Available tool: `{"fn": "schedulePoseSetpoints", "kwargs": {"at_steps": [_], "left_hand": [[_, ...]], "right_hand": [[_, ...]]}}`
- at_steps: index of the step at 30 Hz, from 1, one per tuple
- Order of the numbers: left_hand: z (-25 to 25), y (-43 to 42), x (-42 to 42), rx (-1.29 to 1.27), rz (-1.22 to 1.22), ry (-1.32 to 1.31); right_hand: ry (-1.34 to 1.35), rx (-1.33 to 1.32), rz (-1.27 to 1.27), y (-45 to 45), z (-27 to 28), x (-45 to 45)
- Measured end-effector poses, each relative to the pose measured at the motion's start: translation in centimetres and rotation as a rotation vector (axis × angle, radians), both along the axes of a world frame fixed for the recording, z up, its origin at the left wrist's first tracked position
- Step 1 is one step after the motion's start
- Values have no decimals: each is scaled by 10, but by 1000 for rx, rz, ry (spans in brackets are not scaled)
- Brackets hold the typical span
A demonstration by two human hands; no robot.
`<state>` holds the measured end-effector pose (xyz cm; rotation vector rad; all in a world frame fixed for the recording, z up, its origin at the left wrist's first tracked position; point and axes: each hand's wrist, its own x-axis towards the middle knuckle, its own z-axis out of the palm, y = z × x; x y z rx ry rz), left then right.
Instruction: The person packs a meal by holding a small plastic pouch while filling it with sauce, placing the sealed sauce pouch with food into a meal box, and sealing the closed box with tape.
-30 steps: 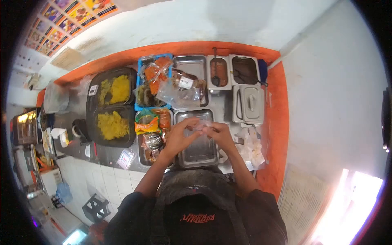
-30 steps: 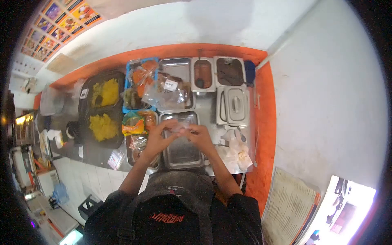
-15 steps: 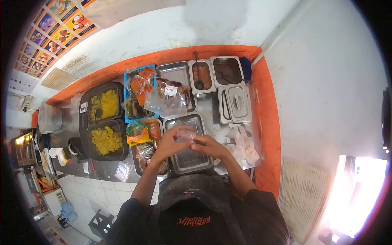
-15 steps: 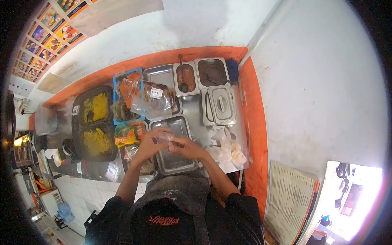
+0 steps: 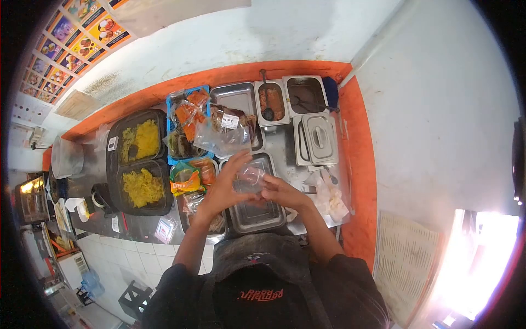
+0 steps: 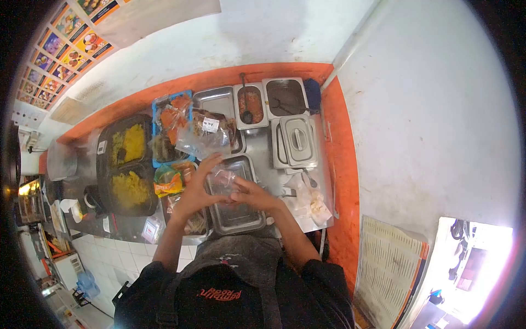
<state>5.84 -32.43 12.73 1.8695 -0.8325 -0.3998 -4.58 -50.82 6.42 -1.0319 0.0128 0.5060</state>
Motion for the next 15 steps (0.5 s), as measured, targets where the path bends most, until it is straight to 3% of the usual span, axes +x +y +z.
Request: {"fn": "schedulePoseSetpoints", "kwargs": {"at_steps": [1,3,5,8,12,15], "left_hand": [[2,0,4,-1,1,-1],[4,3,11,288,-227,-470],[-5,5,12,336,-268,-460],[-15,0,19,357,-292,-538],[-14,-2,23,324,-247,-716],[-21,4,30,294,-245,-647]], "right_hand": [[22,42,6,1,2,1],[41,84,26,2,1,5],[-37,-185,93,1,-11,6],[29,26,5,3,-28,12],[44,-38,11,3,-4,20],[109,-173,139,-2,12,27]]}}
